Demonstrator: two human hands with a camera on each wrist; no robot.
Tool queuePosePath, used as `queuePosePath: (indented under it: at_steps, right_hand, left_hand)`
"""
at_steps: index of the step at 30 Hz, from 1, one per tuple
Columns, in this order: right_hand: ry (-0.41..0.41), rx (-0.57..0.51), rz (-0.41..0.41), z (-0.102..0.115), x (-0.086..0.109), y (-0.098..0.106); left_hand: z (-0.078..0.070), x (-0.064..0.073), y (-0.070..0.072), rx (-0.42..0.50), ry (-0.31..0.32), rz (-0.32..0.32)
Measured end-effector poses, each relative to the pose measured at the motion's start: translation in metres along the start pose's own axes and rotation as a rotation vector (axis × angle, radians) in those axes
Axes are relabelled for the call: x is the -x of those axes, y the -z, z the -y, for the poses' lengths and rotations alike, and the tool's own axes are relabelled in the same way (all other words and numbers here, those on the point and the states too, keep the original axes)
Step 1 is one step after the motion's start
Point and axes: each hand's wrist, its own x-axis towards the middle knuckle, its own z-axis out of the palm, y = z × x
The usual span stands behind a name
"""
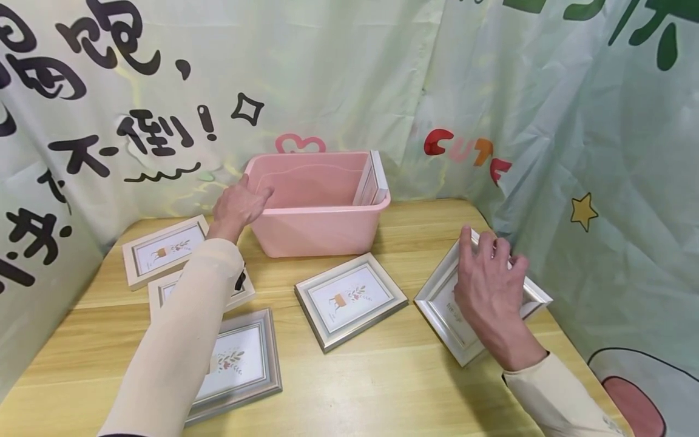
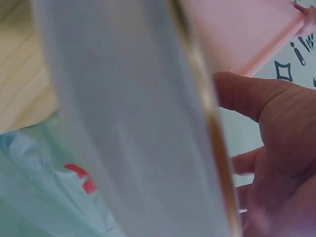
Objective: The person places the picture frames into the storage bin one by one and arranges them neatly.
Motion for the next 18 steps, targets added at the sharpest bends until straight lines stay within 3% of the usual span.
queuePosePath:
  at_steps: [7, 14, 18]
  right_hand:
    - [-0.022, -0.083, 0.106, 0.002, -0.001, 0.017]
    - [0.049, -0.117, 0.114, -0.007, -0.005, 0.030]
    - [0.034, -0.148, 0.227, -0.014, -0.008, 0.037]
  left_hand:
    - [0.000, 0.001, 0.001, -0.007, 0.001, 0.001]
    - [0.000, 0.000, 0.001, -0.007, -0.003, 0.003]
    - [0.000, 0.000, 0.000, -0.006, 0.002, 0.002]
